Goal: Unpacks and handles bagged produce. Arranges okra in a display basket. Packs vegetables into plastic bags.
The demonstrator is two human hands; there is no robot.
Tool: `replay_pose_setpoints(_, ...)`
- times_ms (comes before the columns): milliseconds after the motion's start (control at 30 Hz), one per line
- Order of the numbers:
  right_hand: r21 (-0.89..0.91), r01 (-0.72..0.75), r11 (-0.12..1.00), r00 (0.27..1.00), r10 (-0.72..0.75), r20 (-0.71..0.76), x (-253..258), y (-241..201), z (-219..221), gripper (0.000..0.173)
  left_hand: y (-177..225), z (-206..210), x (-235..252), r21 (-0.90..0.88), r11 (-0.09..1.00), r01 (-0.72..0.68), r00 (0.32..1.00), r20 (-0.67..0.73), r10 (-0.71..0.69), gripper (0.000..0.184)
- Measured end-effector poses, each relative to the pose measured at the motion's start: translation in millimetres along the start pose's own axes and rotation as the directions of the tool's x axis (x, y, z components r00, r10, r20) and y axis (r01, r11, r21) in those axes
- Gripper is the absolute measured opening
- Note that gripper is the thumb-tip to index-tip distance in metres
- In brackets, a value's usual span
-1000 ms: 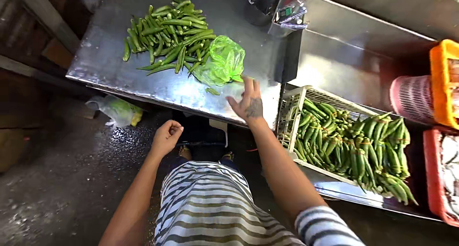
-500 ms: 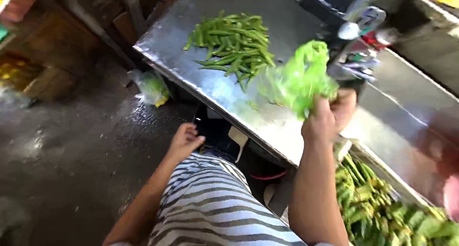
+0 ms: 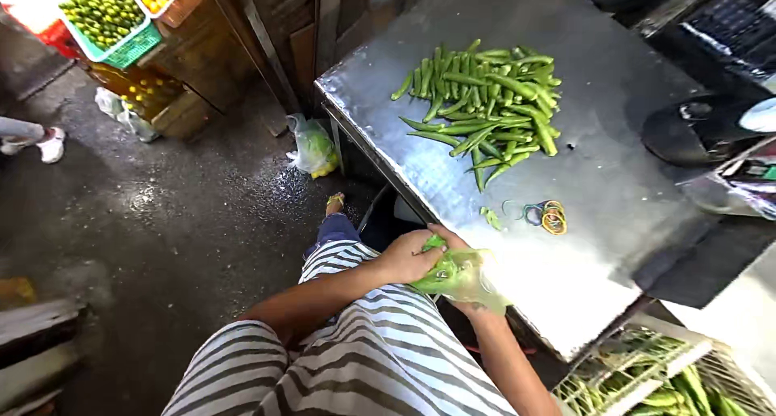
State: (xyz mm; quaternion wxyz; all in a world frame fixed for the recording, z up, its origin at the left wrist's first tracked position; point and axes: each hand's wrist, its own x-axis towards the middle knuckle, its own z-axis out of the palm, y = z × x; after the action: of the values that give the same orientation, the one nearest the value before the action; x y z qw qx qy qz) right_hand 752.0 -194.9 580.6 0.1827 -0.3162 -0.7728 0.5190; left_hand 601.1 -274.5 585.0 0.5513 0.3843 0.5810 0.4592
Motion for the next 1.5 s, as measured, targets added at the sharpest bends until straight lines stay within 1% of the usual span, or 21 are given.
replay_pose_setpoints(67, 0.154, -0.003, 0.988, 0.991, 0.023, -0.133, 24, -1, 27, 0.046, 1, -24, 11, -0.291, 0.957, 0.024, 0.994, -0.093, -0.053, 0.036)
replay_pose_setpoints(133, 0.07, 0.053, 0.996, 0.953, -0.029, -0.3, 57, -7, 51, 0.039, -3, -60, 25, -0.513, 0.859, 0.004, 0.991, -0.116, -0.074, 0.043)
replay_pose_setpoints(200, 0.026, 0.143, 0.989, 0.906, -0.12, -0.405, 98, -8, 70, 0.034, -8, -102, 41, -0.58, 0.813, 0.046, 0.996, -0.038, -0.083, 0.059)
replay_pose_setpoints(233, -0.016, 0.11, 0.994, 0.918, -0.108, -0.381, 117, -22, 76, 0.029, -7, -123, 46, -0.588, 0.799, 0.128, 0.991, 0.041, -0.129, 0.065)
replay_pose_setpoints(300, -0.028, -0.214, 0.976, 0.968, 0.209, -0.138, 160, -87, 85, 0.021, 3, -165, 51, -0.629, 0.713, 0.31, 0.95, 0.171, -0.262, 0.059)
replay_pose_setpoints(333, -0.027, -0.237, 0.971, 0.97, 0.236, -0.056, 179, -97, 94, 0.022, 8, -187, 54, -0.646, 0.678, 0.35, 0.934, 0.187, -0.304, 0.052)
replay_pose_setpoints(367, -0.061, -0.097, 0.993, 0.995, 0.096, -0.02, 189, -85, 103, 0.023, 9, -208, 57, -0.642, 0.68, 0.354, 0.931, 0.175, -0.32, 0.046)
replay_pose_setpoints(400, -0.109, 0.054, 0.993, 0.998, -0.049, 0.05, 201, -64, 107, 0.031, 5, -231, 60, -0.604, 0.728, 0.326, 0.942, 0.143, -0.303, 0.043)
replay_pose_setpoints(467, -0.18, 0.126, 0.976, 0.988, -0.106, 0.114, 230, -51, 109, 0.045, -7, -278, 74, -0.473, 0.848, 0.238, 0.968, 0.04, -0.249, 0.038)
replay_pose_setpoints(600, -0.107, -0.058, 0.993, 0.995, 0.065, 0.069, 261, -56, 109, 0.049, -5, -338, 98, -0.453, 0.846, 0.282, 0.873, -0.244, -0.422, 0.022)
replay_pose_setpoints(667, -0.063, -0.1, 0.993, 0.989, 0.106, 0.1, 267, -58, 106, 0.061, -7, -351, 111, -0.255, 0.939, 0.231, 0.893, -0.329, -0.309, 0.02)
replay_pose_setpoints(733, -0.081, -0.09, 0.993, 0.983, 0.102, 0.153, 274, -68, 109, 0.087, -5, -351, 116, 0.015, 0.99, 0.14, 0.941, -0.312, -0.128, 0.027)
replay_pose_setpoints(800, -0.14, -0.069, 0.988, 0.98, 0.093, 0.178, 285, -80, 125, 0.097, 8, -343, 116, -0.037, 0.998, 0.042, 0.982, -0.182, -0.048, 0.045)
replay_pose_setpoints(833, -0.202, -0.071, 0.977, 0.979, 0.106, 0.172, 289, -84, 132, 0.094, 16, -335, 115, -0.194, 0.98, 0.031, 0.997, -0.063, -0.044, 0.06)
replay_pose_setpoints(900, -0.313, -0.075, 0.947, 0.98, 0.128, 0.152, 295, -83, 134, 0.079, 27, -318, 114, -0.488, 0.862, 0.137, 0.988, 0.124, -0.087, 0.084)
replay_pose_setpoints(967, -0.352, -0.082, 0.932, 0.984, 0.132, 0.12, 295, -80, 121, 0.066, 23, -319, 122, -0.523, 0.831, 0.191, 0.964, 0.262, -0.056, 0.096)
replay_pose_setpoints(1033, -0.359, -0.093, 0.929, 0.987, 0.134, 0.091, 288, -74, 104, 0.066, 19, -322, 134, -0.457, 0.873, 0.168, 0.916, 0.4, 0.033, 0.099)
replay_pose_setpoints(1133, -0.266, -0.113, 0.957, 0.992, 0.122, 0.019, 260, -69, 92, 0.059, 26, -312, 140, -0.38, 0.909, 0.171, 0.812, 0.577, 0.088, 0.096)
replay_pose_setpoints(1300, -0.142, -0.185, 0.972, 0.961, 0.149, -0.232, 202, -66, 70, 0.051, 52, -264, 146, -0.191, 0.977, 0.097, 0.78, 0.624, 0.045, 0.073)
replay_pose_setpoints(1433, -0.118, -0.226, 0.967, 0.857, 0.14, -0.495, 147, -56, 55, 0.033, 67, -226, 136, -0.139, 0.987, 0.076, 0.85, 0.527, 0.009, 0.037)
replay_pose_setpoints(1500, -0.064, -0.216, 0.974, 0.803, 0.14, -0.579, 126, -46, 52, 0.039, 62, -216, 128, -0.135, 0.99, 0.031, 0.909, 0.416, 0.028, 0.024)
